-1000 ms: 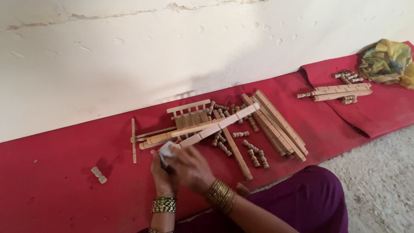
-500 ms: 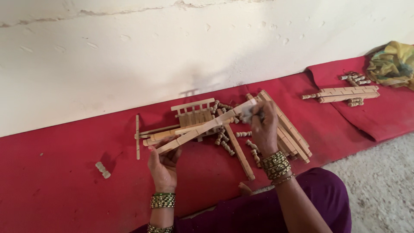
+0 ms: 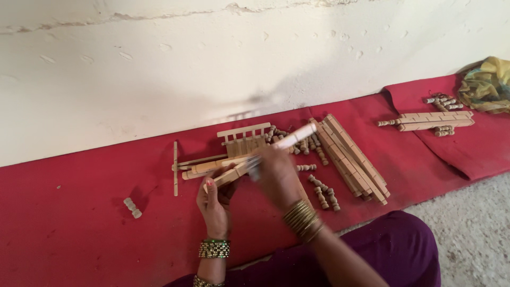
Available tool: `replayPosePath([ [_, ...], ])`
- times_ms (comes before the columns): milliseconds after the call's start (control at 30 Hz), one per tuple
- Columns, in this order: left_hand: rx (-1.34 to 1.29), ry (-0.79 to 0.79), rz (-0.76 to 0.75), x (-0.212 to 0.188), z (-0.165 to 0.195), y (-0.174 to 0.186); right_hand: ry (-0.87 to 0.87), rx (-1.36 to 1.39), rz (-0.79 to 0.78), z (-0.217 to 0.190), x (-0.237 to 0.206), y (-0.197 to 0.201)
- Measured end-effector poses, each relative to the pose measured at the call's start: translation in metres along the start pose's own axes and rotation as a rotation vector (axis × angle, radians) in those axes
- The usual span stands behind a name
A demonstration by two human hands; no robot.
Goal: The person sits on the floor and wipes a long wooden toy part with a cloth, rotating it to clean different sections, with other wooden toy pieces and a small wooden toy structure laid out on a red mat nearby.
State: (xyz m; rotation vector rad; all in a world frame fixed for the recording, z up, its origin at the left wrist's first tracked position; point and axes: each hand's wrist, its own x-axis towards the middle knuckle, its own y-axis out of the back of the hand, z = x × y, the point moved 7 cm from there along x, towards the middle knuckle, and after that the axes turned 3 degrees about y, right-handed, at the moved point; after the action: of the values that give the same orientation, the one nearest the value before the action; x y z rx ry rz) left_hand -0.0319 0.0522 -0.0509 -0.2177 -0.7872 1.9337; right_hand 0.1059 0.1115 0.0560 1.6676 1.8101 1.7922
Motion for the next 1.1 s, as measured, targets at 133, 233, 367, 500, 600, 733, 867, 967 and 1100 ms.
replayPosePath([
  [133,0.011,-0.015,0.044,0.0,-0.01,0.008,0.07,0.281,-0.081,-0.049,-0.021,-0.027],
  [233,-0.016,0.065,0.081,0.0,-0.012,0.017,0.107,0.222,0.084,-0.03,-0.012,-0.023],
  [367,-0.089,0.074,0.094,0.004,0.001,0.017,-0.107,0.015,0.21,0.065,0.012,-0.001],
  [500,-0.112,0.09,0.054,0.004,0.004,0.003,-0.118,-0.084,0.39,0.1,0.018,0.028],
  [600,-0.108,0.074,0.057,0.004,0.005,0.002,-0.698,0.566,0.059,0.1,0.005,-0.014],
  [733,-0.121,0.026,0.06,0.003,0.002,0.015,0.175,0.257,0.117,-0.038,-0.013,-0.008],
  [867,0.003,0.021,0.047,0.003,-0.011,0.024,0.396,0.283,0.029,-0.074,-0.034,-0.023],
  [967,-0.1,0.089,0.101,0.003,-0.02,0.03,0.274,0.327,0.062,-0.023,-0.025,-0.02],
  [1100,-0.154,0.087,0.053,0.009,-0.008,0.029,0.078,-0.037,0.195,0.081,-0.007,0.009],
])
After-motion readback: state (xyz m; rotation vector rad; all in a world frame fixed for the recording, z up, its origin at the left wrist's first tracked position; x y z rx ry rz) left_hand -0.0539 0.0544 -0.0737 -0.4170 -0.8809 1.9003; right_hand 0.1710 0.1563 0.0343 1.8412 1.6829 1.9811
